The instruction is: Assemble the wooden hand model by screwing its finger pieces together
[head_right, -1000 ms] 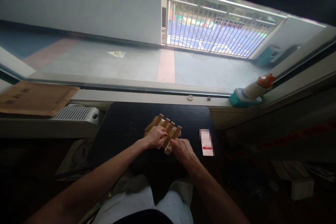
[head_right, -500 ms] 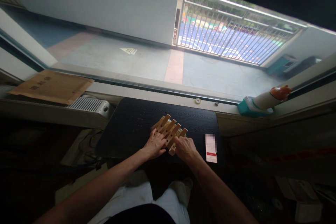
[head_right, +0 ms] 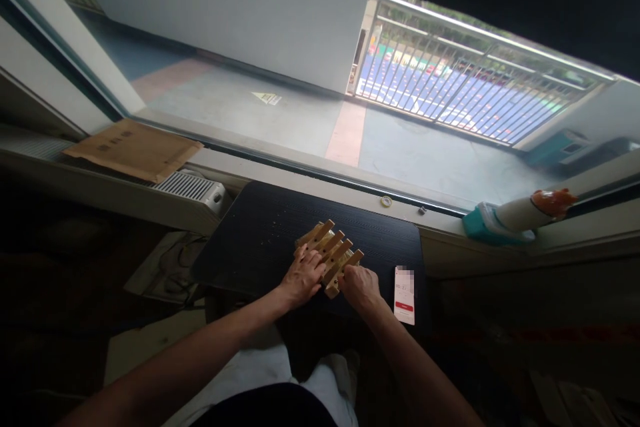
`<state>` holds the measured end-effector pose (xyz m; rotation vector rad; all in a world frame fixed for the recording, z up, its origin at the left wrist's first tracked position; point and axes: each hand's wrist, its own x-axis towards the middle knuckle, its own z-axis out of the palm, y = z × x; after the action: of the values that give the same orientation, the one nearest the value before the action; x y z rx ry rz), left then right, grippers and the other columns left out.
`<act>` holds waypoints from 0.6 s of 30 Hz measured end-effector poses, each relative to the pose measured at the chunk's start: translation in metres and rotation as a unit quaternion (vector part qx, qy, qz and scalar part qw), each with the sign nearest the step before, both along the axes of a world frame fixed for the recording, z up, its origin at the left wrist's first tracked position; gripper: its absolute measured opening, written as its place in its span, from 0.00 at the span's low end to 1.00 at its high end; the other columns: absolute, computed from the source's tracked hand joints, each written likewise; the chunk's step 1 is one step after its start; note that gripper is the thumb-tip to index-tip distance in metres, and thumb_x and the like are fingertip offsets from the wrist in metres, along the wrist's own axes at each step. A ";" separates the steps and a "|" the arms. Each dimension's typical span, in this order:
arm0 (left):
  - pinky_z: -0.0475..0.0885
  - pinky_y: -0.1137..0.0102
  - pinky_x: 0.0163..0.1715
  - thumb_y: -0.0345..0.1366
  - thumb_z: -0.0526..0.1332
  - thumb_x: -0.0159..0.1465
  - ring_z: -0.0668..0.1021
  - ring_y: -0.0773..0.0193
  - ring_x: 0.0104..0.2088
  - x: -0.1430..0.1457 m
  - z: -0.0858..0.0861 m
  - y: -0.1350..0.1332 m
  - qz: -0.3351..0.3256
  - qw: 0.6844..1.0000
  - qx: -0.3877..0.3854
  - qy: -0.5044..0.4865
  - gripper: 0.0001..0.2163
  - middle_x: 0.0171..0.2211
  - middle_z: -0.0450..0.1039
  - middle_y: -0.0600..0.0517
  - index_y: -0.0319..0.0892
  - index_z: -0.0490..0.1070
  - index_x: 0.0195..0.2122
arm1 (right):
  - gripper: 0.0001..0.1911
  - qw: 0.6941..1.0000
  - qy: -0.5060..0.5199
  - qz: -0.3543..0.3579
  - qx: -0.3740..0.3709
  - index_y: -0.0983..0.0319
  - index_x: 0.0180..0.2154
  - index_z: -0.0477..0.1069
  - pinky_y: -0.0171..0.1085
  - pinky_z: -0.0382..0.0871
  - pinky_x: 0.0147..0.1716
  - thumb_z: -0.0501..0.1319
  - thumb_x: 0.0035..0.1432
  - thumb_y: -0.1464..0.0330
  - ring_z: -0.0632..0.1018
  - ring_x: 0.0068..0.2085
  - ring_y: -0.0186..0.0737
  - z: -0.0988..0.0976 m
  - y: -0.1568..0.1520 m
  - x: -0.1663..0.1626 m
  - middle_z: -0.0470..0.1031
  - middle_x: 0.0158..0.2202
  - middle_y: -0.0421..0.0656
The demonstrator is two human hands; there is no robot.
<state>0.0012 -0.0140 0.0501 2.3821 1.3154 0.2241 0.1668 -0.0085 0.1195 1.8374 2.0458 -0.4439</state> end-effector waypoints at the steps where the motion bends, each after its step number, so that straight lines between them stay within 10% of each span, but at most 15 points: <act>1: 0.55 0.56 0.59 0.34 0.60 0.58 0.66 0.52 0.55 0.002 0.000 -0.011 0.021 1.000 -0.003 -0.010 0.14 0.51 0.69 0.44 0.44 0.68 0.46 | 0.17 1.000 0.003 -0.003 -0.004 0.61 0.34 0.76 0.36 0.64 0.35 0.50 0.63 0.61 0.79 0.39 0.42 0.000 0.000 0.001 0.80 0.36 0.47; 7: 0.69 0.61 0.44 0.46 0.62 0.57 0.77 0.51 0.43 0.023 -0.022 -0.057 0.151 0.972 -0.178 0.021 0.26 0.41 0.76 0.45 0.43 0.61 0.55 | 0.13 0.999 0.035 0.018 -0.027 0.58 0.39 0.76 0.35 0.63 0.36 0.53 0.59 0.66 0.78 0.42 0.41 0.007 0.002 0.009 0.79 0.40 0.44; 18: 0.68 0.64 0.47 0.40 0.57 0.61 0.77 0.56 0.46 -0.008 -0.036 -0.034 0.180 0.973 -0.143 0.002 0.18 0.44 0.77 0.49 0.49 0.66 0.53 | 0.13 0.992 0.024 0.116 -0.032 0.58 0.39 0.77 0.36 0.66 0.40 0.54 0.59 0.71 0.78 0.44 0.43 0.007 0.005 -0.011 0.79 0.41 0.45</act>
<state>-0.0072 -0.0485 0.0142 1.8984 1.6530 0.1218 0.1555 -0.0033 0.1265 1.5413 2.2169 -0.4860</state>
